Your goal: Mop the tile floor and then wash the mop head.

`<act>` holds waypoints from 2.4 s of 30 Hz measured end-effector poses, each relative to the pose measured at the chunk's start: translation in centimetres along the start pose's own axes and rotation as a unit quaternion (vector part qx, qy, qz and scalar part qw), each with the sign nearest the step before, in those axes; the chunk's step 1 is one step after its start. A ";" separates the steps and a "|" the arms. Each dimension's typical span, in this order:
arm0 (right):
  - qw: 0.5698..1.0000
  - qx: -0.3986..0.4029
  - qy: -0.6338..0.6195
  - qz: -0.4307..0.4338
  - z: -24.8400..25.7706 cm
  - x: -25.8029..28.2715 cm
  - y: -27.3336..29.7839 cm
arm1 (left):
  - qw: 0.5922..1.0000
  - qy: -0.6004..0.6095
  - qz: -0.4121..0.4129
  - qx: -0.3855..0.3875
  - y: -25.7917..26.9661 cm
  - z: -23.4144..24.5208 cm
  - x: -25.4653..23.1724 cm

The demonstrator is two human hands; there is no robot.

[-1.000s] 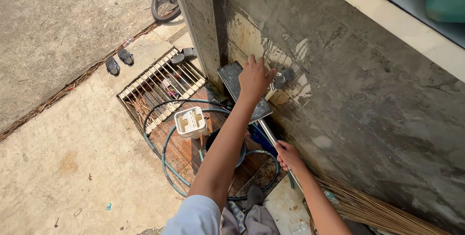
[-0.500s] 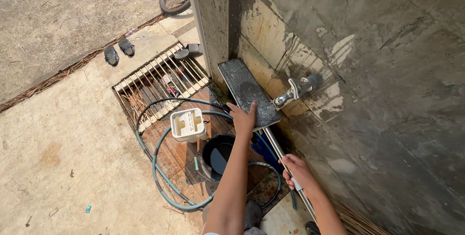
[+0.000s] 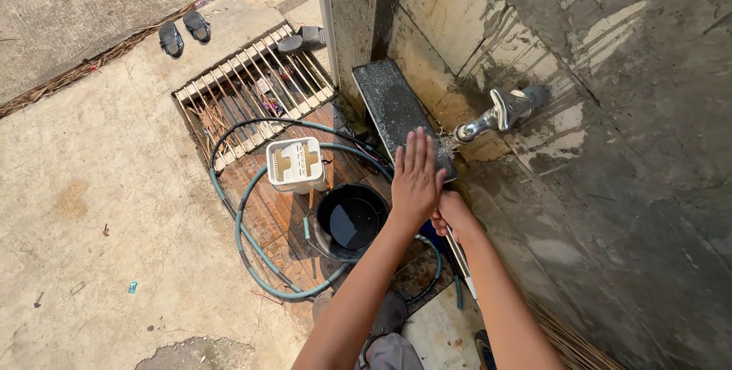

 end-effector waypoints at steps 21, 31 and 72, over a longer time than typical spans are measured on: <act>0.993 -0.082 0.070 -0.052 2.4 -4.8 9.3 | 0.979 0.085 -0.051 0.181 -0.4 -11.8 1.7; 0.988 -0.101 0.083 -0.080 5.2 -6.7 12.2 | 0.972 0.069 0.040 0.222 -2.8 -12.2 4.3; 0.984 -0.159 0.055 -0.048 8.0 -8.2 15.2 | 0.947 0.176 0.251 0.100 -1.2 -13.0 1.9</act>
Point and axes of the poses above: each hand's wrist, its own y-axis away from the middle knuckle, its own z-axis out of the back of the hand, x = y × z, the point moved 9 cm from there along -y, towards the middle knuckle, and after that the axes turned 10 degrees about -y, right-handed, at the moved point
